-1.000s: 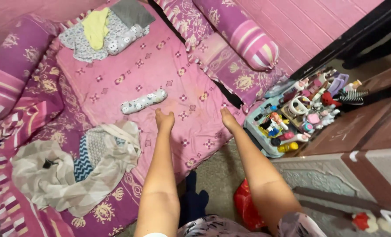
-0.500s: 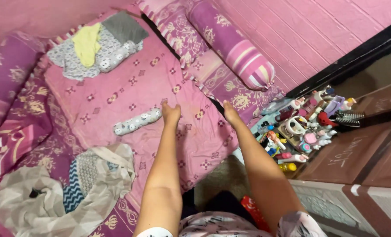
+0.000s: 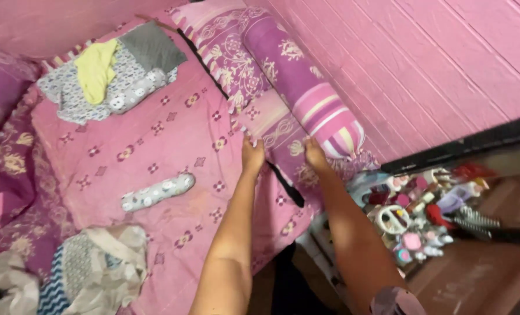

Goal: Making the bed by tidying up pillows, bolsters, and blankets.

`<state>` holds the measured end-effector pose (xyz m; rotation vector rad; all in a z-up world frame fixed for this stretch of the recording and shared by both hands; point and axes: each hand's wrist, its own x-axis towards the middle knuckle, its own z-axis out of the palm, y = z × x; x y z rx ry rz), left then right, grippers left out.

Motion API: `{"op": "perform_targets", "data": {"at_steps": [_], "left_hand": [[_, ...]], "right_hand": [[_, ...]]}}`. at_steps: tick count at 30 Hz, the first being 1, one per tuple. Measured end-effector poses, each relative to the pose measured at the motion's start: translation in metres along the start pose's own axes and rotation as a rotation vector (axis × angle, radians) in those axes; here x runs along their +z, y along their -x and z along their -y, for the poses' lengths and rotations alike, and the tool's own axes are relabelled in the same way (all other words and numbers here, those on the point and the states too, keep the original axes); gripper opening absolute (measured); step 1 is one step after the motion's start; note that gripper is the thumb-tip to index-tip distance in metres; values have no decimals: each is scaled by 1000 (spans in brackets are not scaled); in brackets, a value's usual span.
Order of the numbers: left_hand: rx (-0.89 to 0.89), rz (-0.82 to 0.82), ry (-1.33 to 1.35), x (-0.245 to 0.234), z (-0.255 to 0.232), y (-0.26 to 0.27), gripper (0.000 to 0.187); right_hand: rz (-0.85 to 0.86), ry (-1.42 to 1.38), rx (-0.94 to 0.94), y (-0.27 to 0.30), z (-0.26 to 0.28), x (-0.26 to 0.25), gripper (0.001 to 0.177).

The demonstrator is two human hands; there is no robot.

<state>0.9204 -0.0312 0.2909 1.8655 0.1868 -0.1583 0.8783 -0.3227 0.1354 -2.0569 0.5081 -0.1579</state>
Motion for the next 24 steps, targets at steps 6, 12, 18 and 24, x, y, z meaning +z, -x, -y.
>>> {"op": "perform_targets", "data": {"at_steps": [6,12,18,24], "left_hand": [[-77,51,98,117,16,-41,68],[-295,142,245,170,-2,-36,69],[-228,141,169,214,44,-30,65],[-234,185,155,217,42,-17,61]], "right_hand": [[-120,1001,-588,-100,-111,-39,36],[-309,790,-131,-81,-5,-76,83],[-198,809,13,-62,41,-86,82],[-122,879,-206,-87,-15,-54,27]]}}
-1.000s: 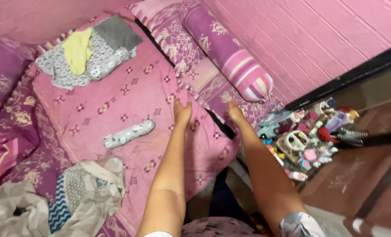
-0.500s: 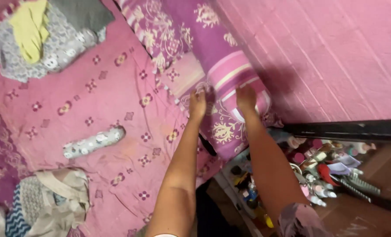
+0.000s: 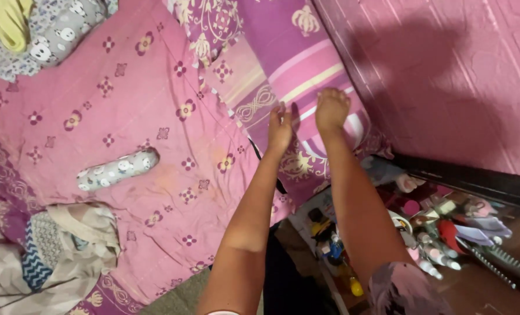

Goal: Making the bed by tidying up pillows, bolsters, and blankets.

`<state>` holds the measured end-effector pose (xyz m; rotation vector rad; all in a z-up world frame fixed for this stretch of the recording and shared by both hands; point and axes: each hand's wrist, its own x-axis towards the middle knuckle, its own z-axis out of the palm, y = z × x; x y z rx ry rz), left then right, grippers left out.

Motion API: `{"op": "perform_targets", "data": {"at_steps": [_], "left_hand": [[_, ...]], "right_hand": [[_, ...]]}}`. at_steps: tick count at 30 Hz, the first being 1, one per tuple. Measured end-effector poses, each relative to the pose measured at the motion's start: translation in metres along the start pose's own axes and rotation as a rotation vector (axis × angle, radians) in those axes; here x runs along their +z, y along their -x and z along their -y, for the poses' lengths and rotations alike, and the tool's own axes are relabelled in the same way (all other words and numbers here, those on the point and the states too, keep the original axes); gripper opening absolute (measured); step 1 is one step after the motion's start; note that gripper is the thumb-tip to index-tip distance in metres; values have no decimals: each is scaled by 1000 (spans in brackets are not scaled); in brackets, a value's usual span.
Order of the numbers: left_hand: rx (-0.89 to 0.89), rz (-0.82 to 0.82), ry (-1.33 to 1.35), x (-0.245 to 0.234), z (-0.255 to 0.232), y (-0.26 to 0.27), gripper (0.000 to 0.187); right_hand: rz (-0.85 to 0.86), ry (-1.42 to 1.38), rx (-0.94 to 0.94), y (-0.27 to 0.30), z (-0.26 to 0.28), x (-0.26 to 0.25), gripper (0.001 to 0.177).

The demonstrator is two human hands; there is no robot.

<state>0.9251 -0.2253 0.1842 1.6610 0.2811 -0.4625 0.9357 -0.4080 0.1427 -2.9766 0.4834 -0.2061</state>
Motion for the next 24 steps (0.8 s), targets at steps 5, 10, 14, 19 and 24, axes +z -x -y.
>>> {"op": "perform_targets", "data": {"at_steps": [5,10,14,19,24], "left_hand": [[-26,-42,119,-22,3,-12,56],[-20,-166,-99,-54,25,-20,63],[-189,-206,-73,-70,7,-3,100],[-267,-267,5,-91,-6,10,129],[-366,-435,-156,-130,0,29,128]], "right_hand": [[-99,-85,-258,57,87,-26,8],[84,-535,-194,37,105,-64,17],[204,-434,28,0,97,-110,72],[682,-903,307,9,114,-91,74],[687,-846,152,47,147,-78,49]]}}
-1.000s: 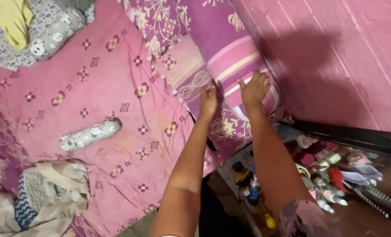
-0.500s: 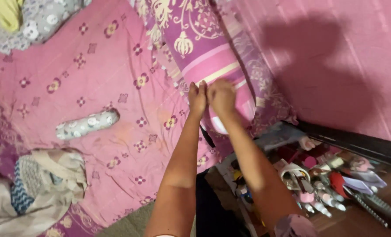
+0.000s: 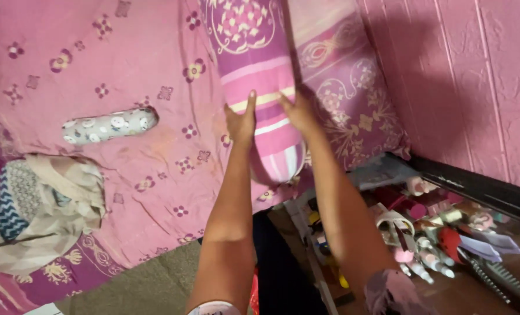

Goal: Making the bed by tidying up pillows, bolsters, and blankets.

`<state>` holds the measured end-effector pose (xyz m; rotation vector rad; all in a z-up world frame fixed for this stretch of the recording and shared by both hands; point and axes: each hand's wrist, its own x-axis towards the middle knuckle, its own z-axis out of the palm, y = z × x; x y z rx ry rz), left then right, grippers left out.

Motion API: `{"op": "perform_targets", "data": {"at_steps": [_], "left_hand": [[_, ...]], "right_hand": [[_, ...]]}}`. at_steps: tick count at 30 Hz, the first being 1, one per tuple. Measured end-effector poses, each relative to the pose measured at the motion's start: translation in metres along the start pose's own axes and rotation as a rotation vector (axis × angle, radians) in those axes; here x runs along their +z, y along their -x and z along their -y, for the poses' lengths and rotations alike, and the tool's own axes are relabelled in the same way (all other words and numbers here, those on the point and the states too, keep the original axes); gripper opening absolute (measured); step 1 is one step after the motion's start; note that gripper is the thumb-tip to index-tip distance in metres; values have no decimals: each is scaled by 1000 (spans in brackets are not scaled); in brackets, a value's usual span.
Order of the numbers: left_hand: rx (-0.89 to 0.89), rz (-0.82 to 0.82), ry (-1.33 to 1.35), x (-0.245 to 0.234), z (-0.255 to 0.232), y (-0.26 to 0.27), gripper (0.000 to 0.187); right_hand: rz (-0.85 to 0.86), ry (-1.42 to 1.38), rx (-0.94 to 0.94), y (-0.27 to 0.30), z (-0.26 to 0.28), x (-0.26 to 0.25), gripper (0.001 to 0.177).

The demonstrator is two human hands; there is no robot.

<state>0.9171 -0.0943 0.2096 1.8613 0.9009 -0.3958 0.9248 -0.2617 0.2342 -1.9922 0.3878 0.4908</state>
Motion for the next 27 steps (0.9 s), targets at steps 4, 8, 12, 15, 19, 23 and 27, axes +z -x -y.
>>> {"op": "perform_targets", "data": {"at_steps": [4,8,12,15,19,23,27], "left_hand": [[58,-52,15,-63,-17,26,115],[-7,52,32,-99,2,25,107],[22,297,375,-79,98,-12,103],[-40,598,781,-94,111,9,95],[-138,741,943,-152,137,31,91],[-174,772,996,-230,144,40,98],[-123,628,977,-278,169,19,102]], "right_hand": [[-112,162,-112,-1,-29,64,41],[-332,245,-309,30,11,82,38],[-407,472,-555,71,76,93,39],[-313,645,-558,99,117,114,39],[-292,766,-725,125,97,165,39],[-358,885,-840,197,139,196,35],[-354,707,-742,264,203,228,37]]}}
